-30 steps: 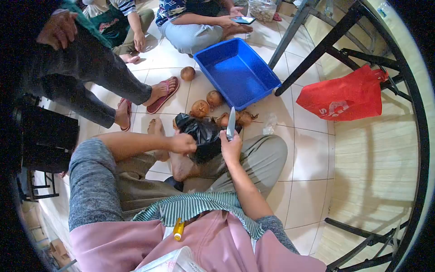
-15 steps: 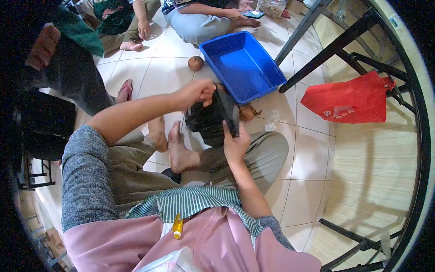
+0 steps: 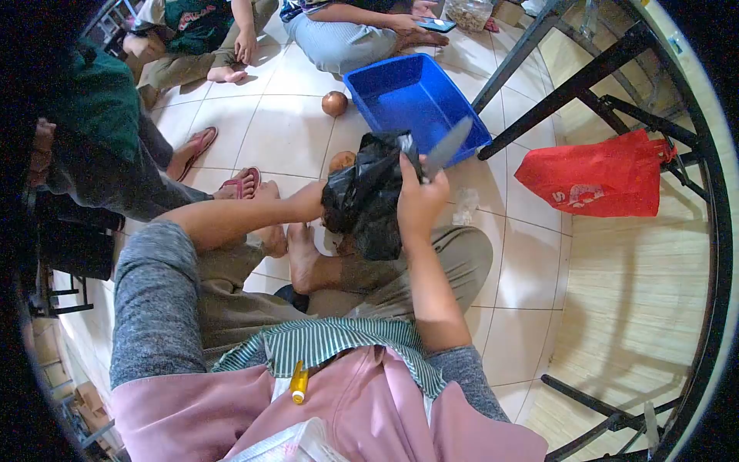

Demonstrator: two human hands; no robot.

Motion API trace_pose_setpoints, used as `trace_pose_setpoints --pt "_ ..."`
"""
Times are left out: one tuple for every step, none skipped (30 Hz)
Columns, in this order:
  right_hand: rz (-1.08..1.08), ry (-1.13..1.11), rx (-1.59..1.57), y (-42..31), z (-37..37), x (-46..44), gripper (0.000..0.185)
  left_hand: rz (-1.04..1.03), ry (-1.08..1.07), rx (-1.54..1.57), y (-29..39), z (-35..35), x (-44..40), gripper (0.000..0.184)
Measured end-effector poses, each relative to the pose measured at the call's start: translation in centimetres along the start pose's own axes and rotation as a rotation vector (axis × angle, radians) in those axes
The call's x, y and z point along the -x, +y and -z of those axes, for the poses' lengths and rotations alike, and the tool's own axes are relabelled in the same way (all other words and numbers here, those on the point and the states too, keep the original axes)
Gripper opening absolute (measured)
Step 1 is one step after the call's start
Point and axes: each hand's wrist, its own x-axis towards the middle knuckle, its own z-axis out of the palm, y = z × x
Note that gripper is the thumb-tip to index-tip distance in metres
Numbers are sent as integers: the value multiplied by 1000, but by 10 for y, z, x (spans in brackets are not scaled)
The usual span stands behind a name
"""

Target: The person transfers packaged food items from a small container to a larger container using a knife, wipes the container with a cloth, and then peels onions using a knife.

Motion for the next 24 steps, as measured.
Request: trace_pose_setpoints --pt "-24 -47 22 0 -3 -9 26 245 -53 -25 6 -2 -4 26" --pt "-47 -96 46 -3 -4 -21 29 299 -22 6 8 3 -10 31" --pt "-71 -147 71 -4 -3 -31 32 230 7 25 14 8 -12 32" --pt "-68 -199 73 7 2 -39 38 160 38 44 17 12 -14 34" --pt "-110 -198 48 12 6 -40 39 92 72 61 18 16 -17 35" --pt "-152 -200 21 15 9 -39 40 207 109 204 -2 6 -26 31" --pt "-193 -204 -7 21 11 -41 40 269 121 260 -3 12 -34 31" --pt "-83 -209 15 43 15 -44 41 331 133 315 -3 15 -44 31" --pt "-140 -224 41 45 16 -41 40 395 142 370 1 15 -50 31" --pt "-197 -238 68 45 18 -35 40 312 148 377 22 21 -51 33" --pt "-252 -251 95 45 21 -29 39 327 70 352 27 22 -49 33" --pt "-249 -215 81 37 20 -20 39 340 -8 328 30 22 -48 32" --pt "-211 -202 127 45 23 -19 38 353 -89 304 31 21 -47 31" --pt "-173 -185 172 60 28 -18 38 264 -60 236 17 10 -48 32" --pt "-133 -167 217 63 31 -19 37 194 -37 135 13 7 -49 33" --pt "-130 -164 214 65 32 -22 38 120 -12 33 9 6 -52 33" --pt "-144 -158 215 68 37 -17 38 54 0 -64 5 0 -49 34" --pt "-152 -151 213 67 38 -14 38 329 -9 -21 33 16 -48 35" --pt "-116 -118 229 65 36 -16 40 330 -39 55 35 20 -51 38" --pt "-79 -86 246 62 34 -18 42 331 -67 131 36 24 -53 41" --pt "-60 -55 268 60 34 -10 44 344 -107 213 36 22 -49 44" --pt "-61 -8 349 55 34 -3 47 448 -79 233 21 17 -52 46" --pt "-53 38 423 47 29 0 49 545 -41 248 0 14 -65 48" --pt "-38 86 494 43 23 0 52 636 2 260 5 21 -73 50"
